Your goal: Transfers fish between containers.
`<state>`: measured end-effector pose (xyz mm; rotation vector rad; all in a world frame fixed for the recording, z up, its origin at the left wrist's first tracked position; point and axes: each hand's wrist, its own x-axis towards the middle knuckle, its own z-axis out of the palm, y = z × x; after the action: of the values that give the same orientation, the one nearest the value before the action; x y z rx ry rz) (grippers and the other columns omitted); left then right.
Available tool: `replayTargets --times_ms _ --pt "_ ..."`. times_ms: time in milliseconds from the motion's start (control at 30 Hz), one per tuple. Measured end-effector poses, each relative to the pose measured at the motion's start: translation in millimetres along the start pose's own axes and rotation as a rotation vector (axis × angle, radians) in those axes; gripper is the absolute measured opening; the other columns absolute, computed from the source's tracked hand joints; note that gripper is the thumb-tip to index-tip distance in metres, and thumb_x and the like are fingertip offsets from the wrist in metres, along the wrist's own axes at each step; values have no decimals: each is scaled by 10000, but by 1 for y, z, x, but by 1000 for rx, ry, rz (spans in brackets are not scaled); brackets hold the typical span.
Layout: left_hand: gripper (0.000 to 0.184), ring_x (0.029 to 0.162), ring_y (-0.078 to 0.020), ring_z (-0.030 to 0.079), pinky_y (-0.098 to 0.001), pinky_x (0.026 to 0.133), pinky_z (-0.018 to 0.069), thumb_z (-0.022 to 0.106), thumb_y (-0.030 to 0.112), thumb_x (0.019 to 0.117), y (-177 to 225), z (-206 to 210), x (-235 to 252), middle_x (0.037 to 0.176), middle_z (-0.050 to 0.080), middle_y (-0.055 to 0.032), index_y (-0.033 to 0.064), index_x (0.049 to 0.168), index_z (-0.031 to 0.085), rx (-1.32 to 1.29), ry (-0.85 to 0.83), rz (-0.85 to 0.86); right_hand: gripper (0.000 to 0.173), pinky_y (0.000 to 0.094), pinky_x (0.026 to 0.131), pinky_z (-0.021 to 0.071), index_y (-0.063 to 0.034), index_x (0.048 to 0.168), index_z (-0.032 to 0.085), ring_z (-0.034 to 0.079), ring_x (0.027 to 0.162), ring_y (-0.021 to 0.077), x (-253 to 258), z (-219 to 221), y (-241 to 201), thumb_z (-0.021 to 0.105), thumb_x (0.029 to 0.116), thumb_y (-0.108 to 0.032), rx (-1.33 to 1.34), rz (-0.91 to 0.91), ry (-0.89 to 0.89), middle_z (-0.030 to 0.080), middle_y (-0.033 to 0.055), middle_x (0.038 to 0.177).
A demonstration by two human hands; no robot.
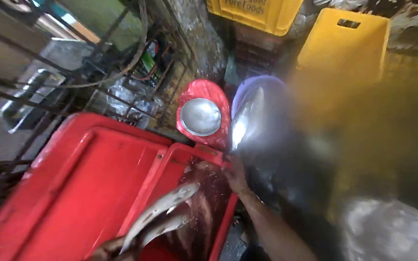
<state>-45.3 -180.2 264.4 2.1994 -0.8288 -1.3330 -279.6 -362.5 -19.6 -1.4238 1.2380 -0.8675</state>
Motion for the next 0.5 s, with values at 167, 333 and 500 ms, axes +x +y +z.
replayTargets --times_ms 167,333,500 --pt "272 574 15 578 -205 516 494 605 -1 777 108 -5 17 677 645 146 260 749 676 53 -81 234 666 540 1166 383 66 1463 463 449 1389 419 45 -121 -55 648 960 -330 -24 80 545 483 307 1455" --pt "183 545 58 535 -153 488 455 658 168 743 186 51 70 641 594 187 345 698 660 57 -25 549 910 591 1104 419 -55 1593 286 506 1332 423 145 -224 -28 738 869 -372 -25 338 497 486 283 1469" --pt "79 605 13 586 -199 573 529 657 84 850 200 176 159 696 622 123 157 820 662 -149 -53 700 593 439 1026 534 -96 1564 355 608 1239 224 182 -230 35 502 1059 -370 407 323 236 582 148 1411"
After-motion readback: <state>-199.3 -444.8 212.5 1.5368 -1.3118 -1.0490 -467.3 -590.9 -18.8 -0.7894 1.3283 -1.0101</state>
